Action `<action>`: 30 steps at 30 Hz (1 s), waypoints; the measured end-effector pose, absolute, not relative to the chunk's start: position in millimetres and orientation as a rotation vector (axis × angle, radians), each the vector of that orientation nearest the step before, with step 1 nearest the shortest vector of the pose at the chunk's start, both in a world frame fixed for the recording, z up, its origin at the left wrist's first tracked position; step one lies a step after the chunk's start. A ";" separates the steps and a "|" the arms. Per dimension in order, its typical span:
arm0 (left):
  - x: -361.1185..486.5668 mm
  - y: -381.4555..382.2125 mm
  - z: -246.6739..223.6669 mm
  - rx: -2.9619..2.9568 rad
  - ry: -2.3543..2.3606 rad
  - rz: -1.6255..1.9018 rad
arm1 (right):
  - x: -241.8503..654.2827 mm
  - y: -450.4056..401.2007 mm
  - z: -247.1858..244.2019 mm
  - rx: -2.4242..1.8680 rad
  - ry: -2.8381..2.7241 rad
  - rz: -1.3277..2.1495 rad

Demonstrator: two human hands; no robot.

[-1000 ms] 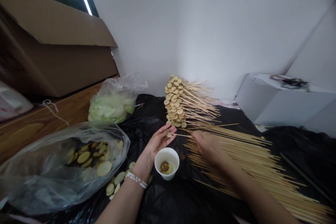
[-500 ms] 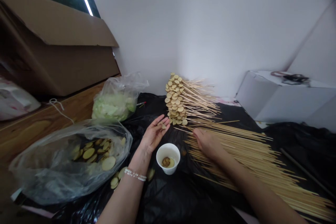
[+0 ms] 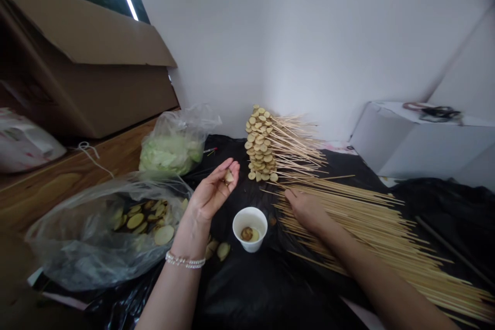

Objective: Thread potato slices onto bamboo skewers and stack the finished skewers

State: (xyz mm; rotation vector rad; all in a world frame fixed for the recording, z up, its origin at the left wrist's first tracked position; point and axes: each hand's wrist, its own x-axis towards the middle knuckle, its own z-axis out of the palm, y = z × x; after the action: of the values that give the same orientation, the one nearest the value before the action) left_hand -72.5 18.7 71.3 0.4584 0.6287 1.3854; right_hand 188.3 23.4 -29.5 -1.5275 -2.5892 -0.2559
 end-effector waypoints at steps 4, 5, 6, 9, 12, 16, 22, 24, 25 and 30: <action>-84.5 7.5 73.3 0.380 0.657 1.411 | 188.2 23.1 -28.0 -1.550 -2.599 -0.254; -86.9 3.6 72.0 0.388 0.677 1.403 | 188.1 23.2 -27.7 -1.554 -2.602 -0.248; -89.1 -0.8 69.9 0.410 0.699 1.391 | 188.0 23.3 -27.6 -1.556 -2.604 -0.242; -95.7 -15.1 59.8 0.521 0.799 1.333 | 187.8 23.5 -27.4 -1.566 -2.610 -0.230; -101.5 -31.1 47.1 0.668 0.932 1.263 | 187.5 22.5 -26.2 -1.583 -2.615 -0.220; -104.6 -55.8 34.2 0.920 1.083 1.164 | 187.0 20.0 -22.5 -1.590 -2.616 -0.219; -117.5 -76.5 37.3 1.149 1.292 1.169 | 188.4 20.0 -24.2 -1.572 -2.622 -0.192; -133.3 -74.1 42.2 1.154 1.311 1.260 | 188.5 20.4 -25.5 -1.562 -2.618 -0.199; -143.4 -72.2 45.0 1.159 1.337 1.301 | 188.4 20.5 -25.8 -1.555 -2.617 -0.202; -195.6 -68.4 54.9 1.519 1.846 1.168 | 187.5 20.5 -25.3 -1.545 -2.608 -0.204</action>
State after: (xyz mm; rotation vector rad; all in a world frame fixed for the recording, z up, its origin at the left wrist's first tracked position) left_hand -195.6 -68.4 54.9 1.5185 1.8458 1.1677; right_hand 187.5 20.5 -25.3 -1.5454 -2.6085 -0.2039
